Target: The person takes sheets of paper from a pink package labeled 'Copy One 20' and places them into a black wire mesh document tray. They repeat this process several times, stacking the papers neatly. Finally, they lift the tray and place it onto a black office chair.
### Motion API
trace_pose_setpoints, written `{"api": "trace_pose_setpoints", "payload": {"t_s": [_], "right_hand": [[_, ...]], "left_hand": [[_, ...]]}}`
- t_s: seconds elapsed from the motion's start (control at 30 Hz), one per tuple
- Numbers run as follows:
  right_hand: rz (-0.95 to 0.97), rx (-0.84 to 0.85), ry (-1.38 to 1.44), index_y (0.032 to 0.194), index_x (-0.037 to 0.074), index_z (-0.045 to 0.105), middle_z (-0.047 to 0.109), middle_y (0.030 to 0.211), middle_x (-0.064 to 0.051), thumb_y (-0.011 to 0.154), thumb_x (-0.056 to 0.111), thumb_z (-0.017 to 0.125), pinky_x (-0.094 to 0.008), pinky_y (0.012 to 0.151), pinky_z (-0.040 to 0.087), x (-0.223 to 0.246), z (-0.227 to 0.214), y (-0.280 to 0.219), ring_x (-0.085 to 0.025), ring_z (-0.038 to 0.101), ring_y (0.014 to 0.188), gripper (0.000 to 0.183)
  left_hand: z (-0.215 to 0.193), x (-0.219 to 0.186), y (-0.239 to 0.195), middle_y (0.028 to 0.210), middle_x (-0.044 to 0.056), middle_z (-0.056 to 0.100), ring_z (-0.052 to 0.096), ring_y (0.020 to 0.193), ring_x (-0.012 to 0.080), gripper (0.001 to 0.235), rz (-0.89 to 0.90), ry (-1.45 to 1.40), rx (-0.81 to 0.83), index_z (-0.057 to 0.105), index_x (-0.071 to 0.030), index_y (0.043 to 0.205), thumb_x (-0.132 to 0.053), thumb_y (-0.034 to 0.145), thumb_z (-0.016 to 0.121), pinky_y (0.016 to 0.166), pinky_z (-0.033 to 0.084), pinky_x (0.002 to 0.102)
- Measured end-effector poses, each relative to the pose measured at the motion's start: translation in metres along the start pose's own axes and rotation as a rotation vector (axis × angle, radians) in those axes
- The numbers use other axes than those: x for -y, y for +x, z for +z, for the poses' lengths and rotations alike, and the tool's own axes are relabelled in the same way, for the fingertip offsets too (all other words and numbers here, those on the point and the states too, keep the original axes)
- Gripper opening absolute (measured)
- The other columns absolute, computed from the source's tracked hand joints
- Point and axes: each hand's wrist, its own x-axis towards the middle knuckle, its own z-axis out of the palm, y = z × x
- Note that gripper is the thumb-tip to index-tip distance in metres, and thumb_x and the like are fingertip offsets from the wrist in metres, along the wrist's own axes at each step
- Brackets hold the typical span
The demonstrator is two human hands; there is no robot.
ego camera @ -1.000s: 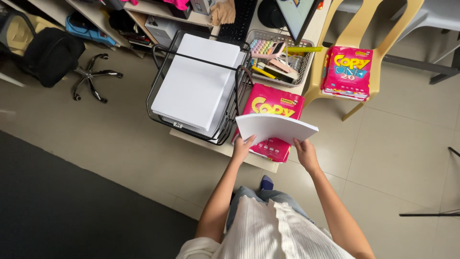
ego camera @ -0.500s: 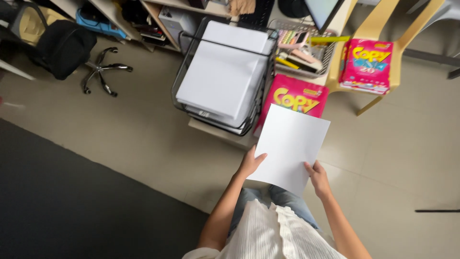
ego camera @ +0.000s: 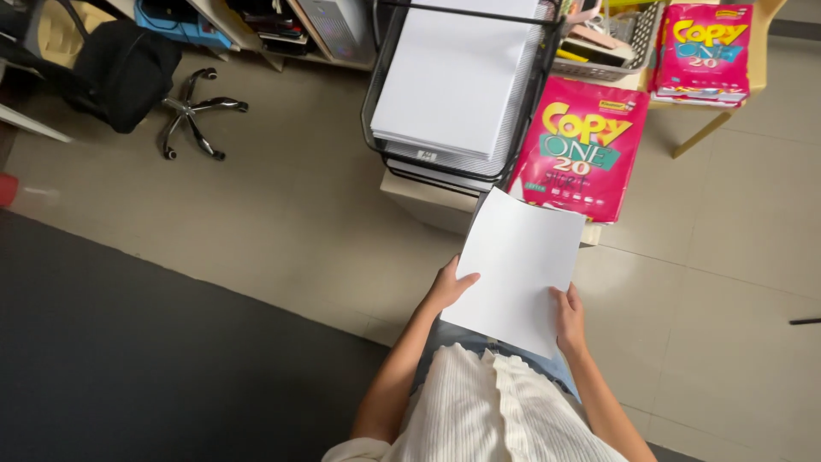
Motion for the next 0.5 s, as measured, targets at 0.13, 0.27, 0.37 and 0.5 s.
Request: {"api": "trace_pose_setpoints", "payload": {"t_s": [0.13, 0.27, 0.37, 0.5], "right_hand": [[0.024, 0.015, -0.008, 0.135, 0.002, 0.059, 0.068, 0.114, -0.006, 0.102, 0.014, 0.052, -0.029, 0.087, 0.048, 0.001, 0.025, -0.016, -0.012, 0.058, 0.098, 0.036], [-0.011, 0.053, -0.038, 0.141, 0.004, 0.056, 0.068, 0.116, -0.004, 0.102, 0.016, 0.050, -0.027, 0.085, 0.047, -0.003, 0.042, -0.019, -0.011, 0.058, 0.097, 0.041], [-0.024, 0.109, -0.009, 0.139, 0.001, 0.057, 0.068, 0.116, -0.006, 0.102, 0.014, 0.053, -0.029, 0.086, 0.049, 0.010, 0.055, -0.025, -0.013, 0.058, 0.098, 0.040], [-0.029, 0.087, -0.045, 0.141, 0.004, 0.056, 0.068, 0.118, -0.005, 0.103, 0.016, 0.048, -0.027, 0.092, 0.048, 0.021, 0.061, -0.033, -0.011, 0.060, 0.104, 0.041]], "left_hand": [[-0.032, -0.005, -0.021, 0.132, 0.014, 0.066, 0.064, 0.121, 0.0237, 0.059, -0.070, -0.059, 0.039, 0.051, 0.001, 0.141, -0.024, 0.093, 0.074, 0.103, 0.049, 0.034], [-0.052, 0.003, -0.034, 0.131, 0.014, 0.067, 0.063, 0.119, 0.0209, 0.060, -0.071, -0.282, 0.013, 0.052, 0.002, 0.142, -0.022, 0.092, 0.074, 0.103, 0.050, 0.034], [-0.068, -0.009, -0.043, 0.129, 0.013, 0.067, 0.064, 0.117, 0.0196, 0.060, -0.116, -0.314, -0.001, 0.052, 0.002, 0.141, -0.022, 0.091, 0.075, 0.102, 0.050, 0.033], [-0.083, -0.028, -0.053, 0.131, 0.013, 0.067, 0.064, 0.118, 0.0201, 0.060, -0.097, -0.354, -0.004, 0.052, 0.002, 0.141, -0.023, 0.092, 0.073, 0.102, 0.051, 0.033]]}}
